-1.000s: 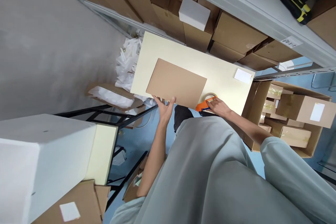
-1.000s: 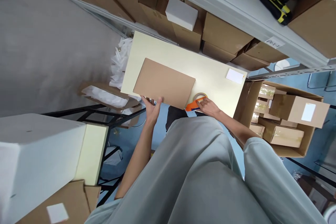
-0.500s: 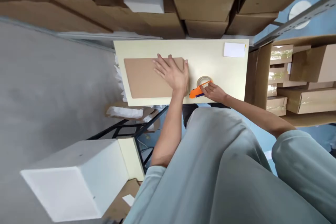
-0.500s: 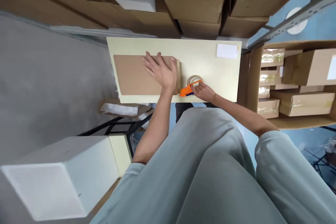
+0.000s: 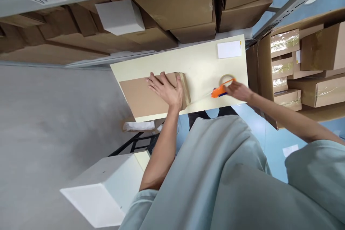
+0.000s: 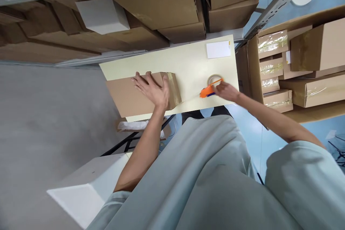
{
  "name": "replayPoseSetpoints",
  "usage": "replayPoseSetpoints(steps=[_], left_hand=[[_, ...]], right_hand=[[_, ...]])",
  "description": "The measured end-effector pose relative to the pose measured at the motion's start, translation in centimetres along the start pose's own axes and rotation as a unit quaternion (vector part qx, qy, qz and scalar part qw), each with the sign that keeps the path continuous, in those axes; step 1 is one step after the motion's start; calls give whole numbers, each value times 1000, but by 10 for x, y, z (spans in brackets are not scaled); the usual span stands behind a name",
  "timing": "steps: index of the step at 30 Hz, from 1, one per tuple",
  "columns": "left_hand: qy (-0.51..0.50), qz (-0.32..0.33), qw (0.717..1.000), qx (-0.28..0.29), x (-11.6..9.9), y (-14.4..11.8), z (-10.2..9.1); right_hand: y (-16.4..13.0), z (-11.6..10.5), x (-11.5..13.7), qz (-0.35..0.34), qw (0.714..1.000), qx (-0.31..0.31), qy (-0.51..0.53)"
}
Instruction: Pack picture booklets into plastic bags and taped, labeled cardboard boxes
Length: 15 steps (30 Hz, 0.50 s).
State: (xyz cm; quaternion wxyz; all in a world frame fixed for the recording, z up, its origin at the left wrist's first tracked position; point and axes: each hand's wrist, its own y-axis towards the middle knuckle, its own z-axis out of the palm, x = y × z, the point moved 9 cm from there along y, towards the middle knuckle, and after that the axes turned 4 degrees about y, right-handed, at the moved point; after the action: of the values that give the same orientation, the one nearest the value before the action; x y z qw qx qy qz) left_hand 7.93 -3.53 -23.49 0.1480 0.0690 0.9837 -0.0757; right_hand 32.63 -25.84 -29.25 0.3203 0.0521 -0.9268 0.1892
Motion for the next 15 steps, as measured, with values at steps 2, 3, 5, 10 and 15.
replayPoseSetpoints(steps=[2, 3, 5, 10, 15], left_hand=[[6, 6, 1000, -1, 1, 1, 1], [8, 10, 1000, 1, 1, 1, 1], [11, 24, 1000, 13, 0, -2, 1], [14, 99, 993, 66, -10, -28, -3], [5, 164, 977, 133, -11, -56, 1]], right_hand=[[-12, -28, -36, 19, 999, -25, -35], [-11, -40, -46, 19, 998, -33, -59], [6, -55, -52, 4, 994, -42, -101], [82, -59, -13, -72, 987, -30, -138], [124, -44, 20, -126, 978, 13, -168]])
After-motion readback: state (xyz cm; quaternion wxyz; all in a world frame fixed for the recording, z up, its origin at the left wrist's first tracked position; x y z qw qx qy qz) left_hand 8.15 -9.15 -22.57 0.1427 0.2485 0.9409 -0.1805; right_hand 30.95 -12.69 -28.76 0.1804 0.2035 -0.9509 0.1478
